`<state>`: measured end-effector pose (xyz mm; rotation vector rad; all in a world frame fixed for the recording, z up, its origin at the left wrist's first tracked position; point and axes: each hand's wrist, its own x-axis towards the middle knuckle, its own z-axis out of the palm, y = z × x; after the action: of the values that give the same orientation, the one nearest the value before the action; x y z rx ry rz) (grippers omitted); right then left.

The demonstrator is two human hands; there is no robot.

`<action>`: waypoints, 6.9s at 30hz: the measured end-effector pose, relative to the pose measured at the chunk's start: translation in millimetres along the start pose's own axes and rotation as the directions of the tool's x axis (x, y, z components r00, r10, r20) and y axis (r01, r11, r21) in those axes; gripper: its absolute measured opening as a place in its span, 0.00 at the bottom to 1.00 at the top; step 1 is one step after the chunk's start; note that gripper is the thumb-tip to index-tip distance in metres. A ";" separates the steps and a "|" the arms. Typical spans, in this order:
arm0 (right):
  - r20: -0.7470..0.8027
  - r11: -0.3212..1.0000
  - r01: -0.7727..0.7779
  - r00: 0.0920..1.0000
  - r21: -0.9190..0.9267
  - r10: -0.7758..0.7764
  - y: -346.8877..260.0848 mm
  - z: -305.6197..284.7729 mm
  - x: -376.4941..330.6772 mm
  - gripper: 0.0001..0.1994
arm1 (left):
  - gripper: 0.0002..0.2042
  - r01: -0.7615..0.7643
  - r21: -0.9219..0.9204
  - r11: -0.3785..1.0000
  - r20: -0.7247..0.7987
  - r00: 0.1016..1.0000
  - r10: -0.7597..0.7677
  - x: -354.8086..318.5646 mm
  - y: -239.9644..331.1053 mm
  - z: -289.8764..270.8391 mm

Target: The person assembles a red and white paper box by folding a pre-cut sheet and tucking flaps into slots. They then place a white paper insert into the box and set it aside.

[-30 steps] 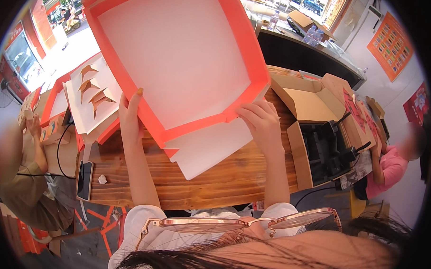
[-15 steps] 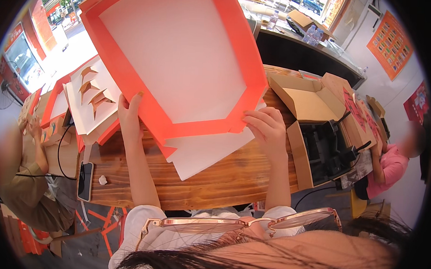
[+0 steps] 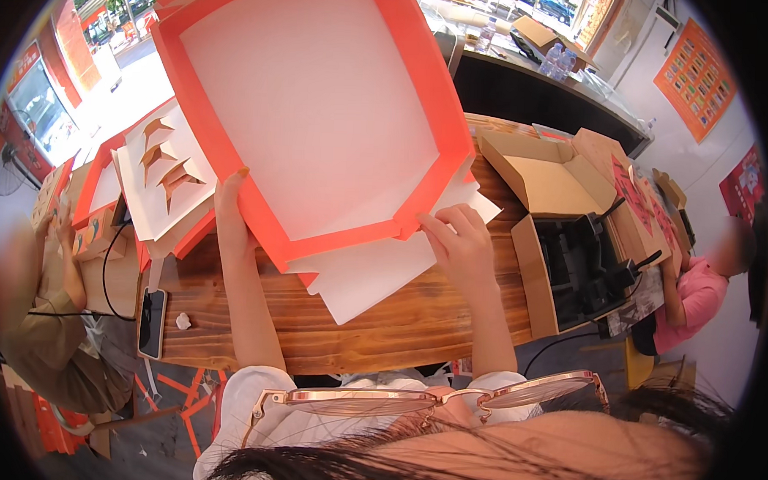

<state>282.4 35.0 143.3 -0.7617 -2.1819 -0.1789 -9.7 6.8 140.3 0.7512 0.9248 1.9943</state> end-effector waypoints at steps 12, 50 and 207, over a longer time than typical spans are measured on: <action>-0.004 0.827 -0.383 0.907 0.412 0.422 -16.6 13.5 -5.4 0.08 | 0.18 -0.030 0.047 0.998 0.037 0.999 0.028 -2.8 -0.5 0.0; 0.316 0.215 -0.667 0.580 0.714 0.751 10.5 63.3 -2.4 0.10 | 0.18 -0.315 0.384 0.868 0.092 0.948 0.303 -34.4 3.4 43.2; -0.035 0.251 -0.152 0.791 0.956 0.611 147.7 -109.4 57.3 0.21 | 0.29 0.254 0.164 0.953 0.381 0.875 -0.299 -16.6 -8.9 21.1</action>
<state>409.8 141.3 240.9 -0.4671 -1.2198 1.0504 18.3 3.7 141.9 0.9865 0.8429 1.4723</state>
